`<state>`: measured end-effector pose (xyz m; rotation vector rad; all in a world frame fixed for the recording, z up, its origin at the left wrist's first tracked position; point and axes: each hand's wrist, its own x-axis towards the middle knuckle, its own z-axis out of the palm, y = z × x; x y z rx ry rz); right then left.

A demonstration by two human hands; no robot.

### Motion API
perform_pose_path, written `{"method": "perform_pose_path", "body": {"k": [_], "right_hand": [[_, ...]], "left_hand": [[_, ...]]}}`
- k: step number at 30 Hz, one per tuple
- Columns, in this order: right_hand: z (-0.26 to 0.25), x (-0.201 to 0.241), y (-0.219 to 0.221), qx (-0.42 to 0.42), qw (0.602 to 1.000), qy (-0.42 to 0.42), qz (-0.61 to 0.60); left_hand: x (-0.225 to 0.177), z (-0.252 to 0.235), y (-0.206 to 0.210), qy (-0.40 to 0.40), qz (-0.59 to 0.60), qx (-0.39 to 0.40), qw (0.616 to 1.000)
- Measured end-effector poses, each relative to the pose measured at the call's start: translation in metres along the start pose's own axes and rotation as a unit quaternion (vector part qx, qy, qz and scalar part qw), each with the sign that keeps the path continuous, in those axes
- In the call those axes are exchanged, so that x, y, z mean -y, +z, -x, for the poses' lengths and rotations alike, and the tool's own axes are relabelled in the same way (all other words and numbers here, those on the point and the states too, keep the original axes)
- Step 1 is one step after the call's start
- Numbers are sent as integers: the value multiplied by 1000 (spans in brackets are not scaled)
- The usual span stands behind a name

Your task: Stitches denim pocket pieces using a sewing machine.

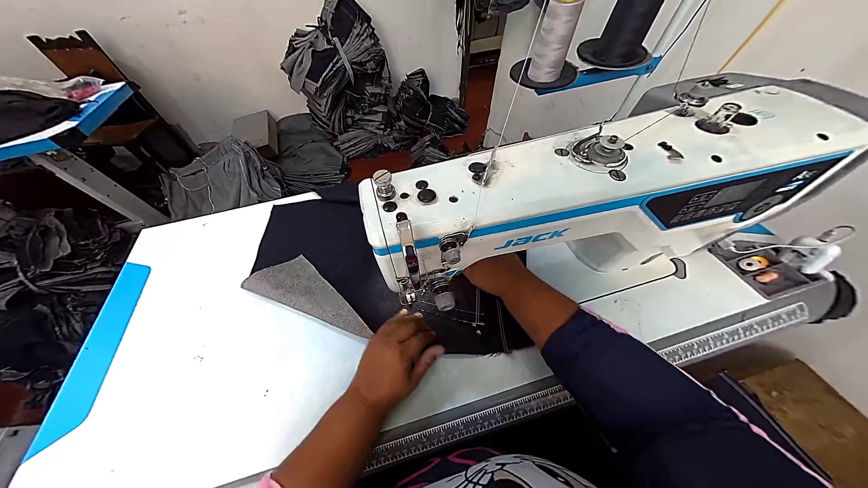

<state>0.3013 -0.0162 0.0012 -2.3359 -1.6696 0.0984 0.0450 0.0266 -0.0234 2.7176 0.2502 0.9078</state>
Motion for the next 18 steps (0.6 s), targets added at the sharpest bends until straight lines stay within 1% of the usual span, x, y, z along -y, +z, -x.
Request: {"method": "perform_pose_path", "body": {"k": [1,3,5,6,8,9,10,12,13,14,16,18], "right_hand": [[11,0,1,-4,1000,-1,14],[53,19,-2,59,996,55,42],[101,44,-1,87,987,106,80],[120,56,-4,109,982,115,99],[141,74,-13,173,971,117,116],[145,78,-14,185,971,99,112],[146,81,-13,177,977,67,96],[147,79,4,87,995,-46,35],[145,80,11,102,992,-75,11],[145,80,16,129,988,-82,-4],[148,77,25,111,989,-93,-11],[145,74,27,93,991,-98,-13]], "left_hand": [[-14,-1,-4,9,17,0,1000],[-33,-1,-14,8,49,0,999],[-31,2,-20,-31,69,23,997],[-26,5,-21,-60,89,54,993],[-14,16,-21,-106,137,121,977],[-11,22,-20,-109,146,129,975],[-10,25,-20,-107,149,131,974],[-9,28,-20,-93,138,120,979],[-10,31,-19,-87,128,111,982],[-11,34,-19,-83,115,100,985],[-14,40,-19,-84,94,81,989],[-13,40,-19,-95,89,82,988]]}}
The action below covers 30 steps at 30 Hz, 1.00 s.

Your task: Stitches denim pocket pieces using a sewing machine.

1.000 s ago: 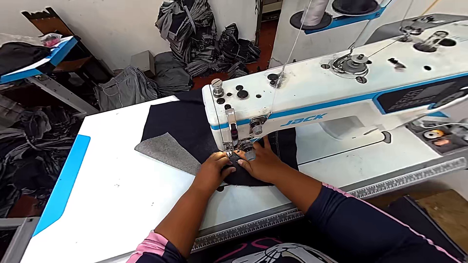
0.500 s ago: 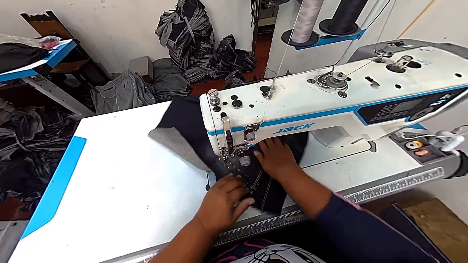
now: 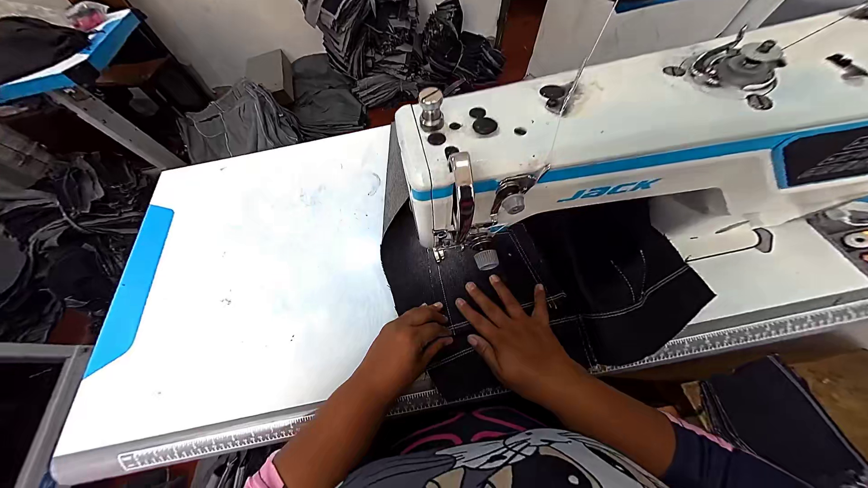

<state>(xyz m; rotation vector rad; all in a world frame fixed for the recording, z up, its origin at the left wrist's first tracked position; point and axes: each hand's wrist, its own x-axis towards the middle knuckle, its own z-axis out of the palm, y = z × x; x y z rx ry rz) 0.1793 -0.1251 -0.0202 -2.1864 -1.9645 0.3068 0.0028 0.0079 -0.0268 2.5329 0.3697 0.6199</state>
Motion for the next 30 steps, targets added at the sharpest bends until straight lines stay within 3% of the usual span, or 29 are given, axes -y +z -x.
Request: {"method": "perform_pose_path", "body": {"k": [5,21,27,30], "right_hand": [[-18,-2,-4,-11,1000,-1,13],[-95,-17,-35,90,994,56,-4],[-107,-24,-36,66,997,44,-14],[-110,-28,-35,65,997,40,-16]], "left_hand": [[15,-14,-6,3,-3,14,1000],[70,-79,-24,19,-19,18,999],[78,-90,-26,30,-28,3,999],[82,-99,-35,11,-37,41,998]]}}
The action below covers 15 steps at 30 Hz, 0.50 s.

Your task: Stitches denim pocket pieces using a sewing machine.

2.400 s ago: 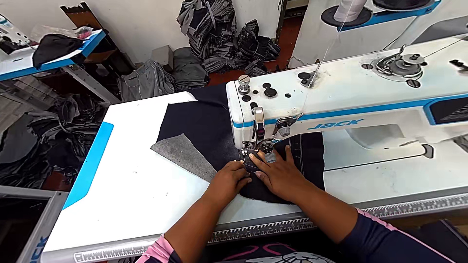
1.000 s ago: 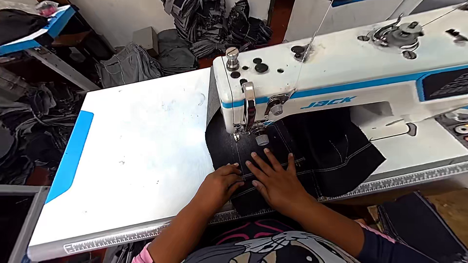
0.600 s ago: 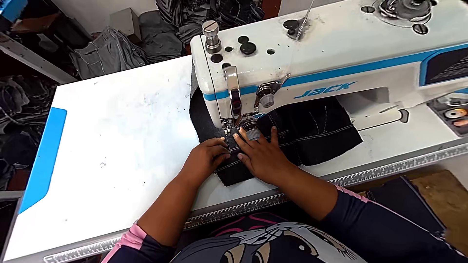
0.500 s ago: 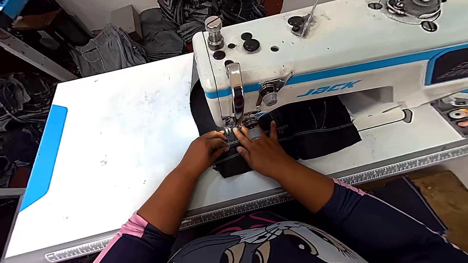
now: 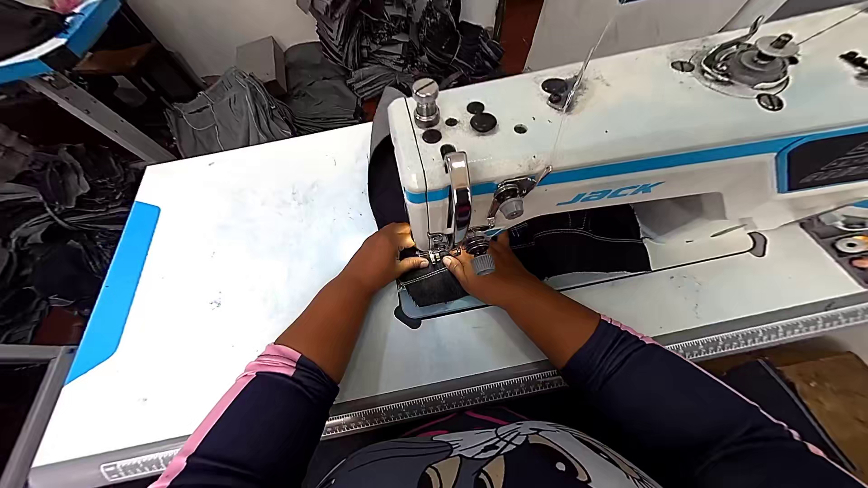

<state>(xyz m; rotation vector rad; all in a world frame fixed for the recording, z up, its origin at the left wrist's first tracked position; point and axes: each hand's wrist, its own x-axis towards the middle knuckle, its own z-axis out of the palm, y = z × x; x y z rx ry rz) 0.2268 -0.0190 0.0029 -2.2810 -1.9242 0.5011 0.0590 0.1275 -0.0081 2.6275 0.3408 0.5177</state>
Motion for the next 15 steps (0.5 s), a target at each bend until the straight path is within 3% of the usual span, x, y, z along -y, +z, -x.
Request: {"method": "perform_pose_path", "body": {"k": [3,5,7,9,11,13,15], "right_hand": [[0,-6,5,-33,999,-14,-4],[6,-7,8,-118,992,-36,-25],[14,-11,22,-252,963,-91,-34],[24,-16,35,-323,936,-139,-25],[45,-14,48,-340,926,-159,-39],[73,-5,62,-354,916,-172,-78],[98,9,69,-372,900,-197,-117]], "left_hand": [[-1,-10,-14,-147,-52,134,979],[-2,-18,-16,-211,-107,187,953],[-12,-18,-16,-251,-139,205,936],[-27,-8,-12,-289,-163,179,926],[-55,6,-5,-352,-193,166,901],[-101,18,-3,-424,-202,228,853],[-153,23,-7,-445,-167,315,822]]}}
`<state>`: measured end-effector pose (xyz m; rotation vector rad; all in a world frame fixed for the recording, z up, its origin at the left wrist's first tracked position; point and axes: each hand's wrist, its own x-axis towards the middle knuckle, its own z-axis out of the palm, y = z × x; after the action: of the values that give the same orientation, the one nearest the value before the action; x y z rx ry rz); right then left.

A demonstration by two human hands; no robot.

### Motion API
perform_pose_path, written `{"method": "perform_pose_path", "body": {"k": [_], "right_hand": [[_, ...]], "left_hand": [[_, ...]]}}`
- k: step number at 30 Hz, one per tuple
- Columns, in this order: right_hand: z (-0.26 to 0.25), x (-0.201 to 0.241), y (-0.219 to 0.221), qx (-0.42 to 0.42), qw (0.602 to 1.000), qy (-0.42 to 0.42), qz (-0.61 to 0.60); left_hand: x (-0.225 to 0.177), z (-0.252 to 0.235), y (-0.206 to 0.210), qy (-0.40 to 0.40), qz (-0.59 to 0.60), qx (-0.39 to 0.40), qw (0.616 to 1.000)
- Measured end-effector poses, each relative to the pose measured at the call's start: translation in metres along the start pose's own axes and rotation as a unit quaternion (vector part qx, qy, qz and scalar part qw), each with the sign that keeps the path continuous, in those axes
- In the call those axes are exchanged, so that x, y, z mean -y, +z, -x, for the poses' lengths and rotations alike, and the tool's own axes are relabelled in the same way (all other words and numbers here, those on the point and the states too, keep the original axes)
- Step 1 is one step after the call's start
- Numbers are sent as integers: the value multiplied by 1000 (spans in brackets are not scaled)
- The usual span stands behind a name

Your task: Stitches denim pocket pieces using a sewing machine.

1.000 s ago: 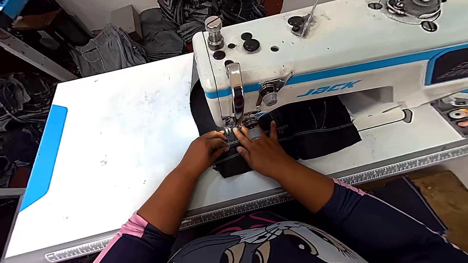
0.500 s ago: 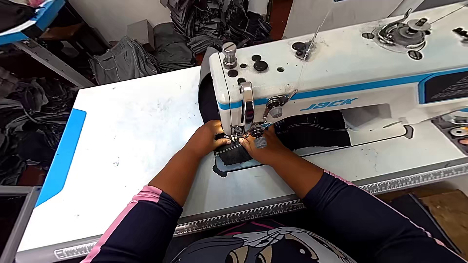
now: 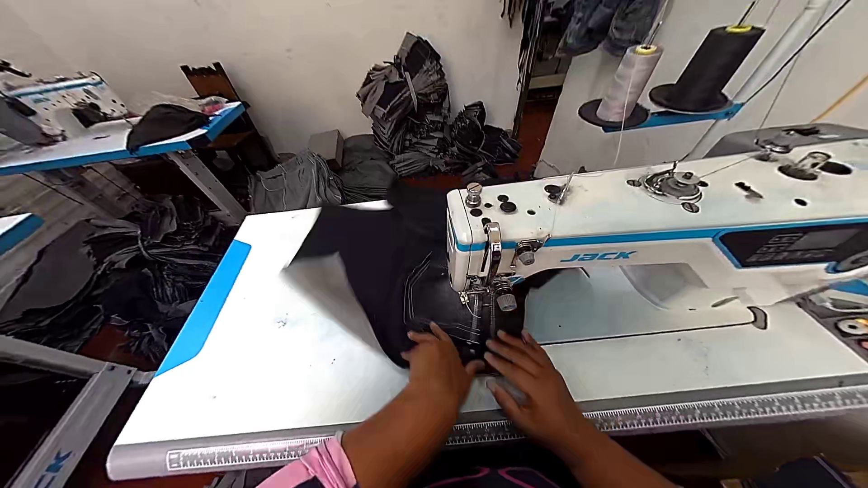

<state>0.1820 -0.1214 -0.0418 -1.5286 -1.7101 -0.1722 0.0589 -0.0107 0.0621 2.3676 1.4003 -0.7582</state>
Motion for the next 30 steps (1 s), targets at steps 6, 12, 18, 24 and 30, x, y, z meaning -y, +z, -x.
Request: {"method": "perform_pose_path", "body": {"k": [6,12,18,24,30], "right_hand": [[3,35,-10,176,981,10,-84],[17,26,25,110,974,-194,40],[40,-57,-66,160,983,-17,-87],[41,-149,-181,163,968,191,-5],[11,-148,-187,-45,911,409,-38]], "left_hand": [[33,-14,-29,250,39,-10,968],[126,-93,-23,149,-25,-159,976],[116,-26,3,187,-10,-61,980],[83,-17,56,287,24,-137,948],[31,-22,49,314,13,-118,942]]}}
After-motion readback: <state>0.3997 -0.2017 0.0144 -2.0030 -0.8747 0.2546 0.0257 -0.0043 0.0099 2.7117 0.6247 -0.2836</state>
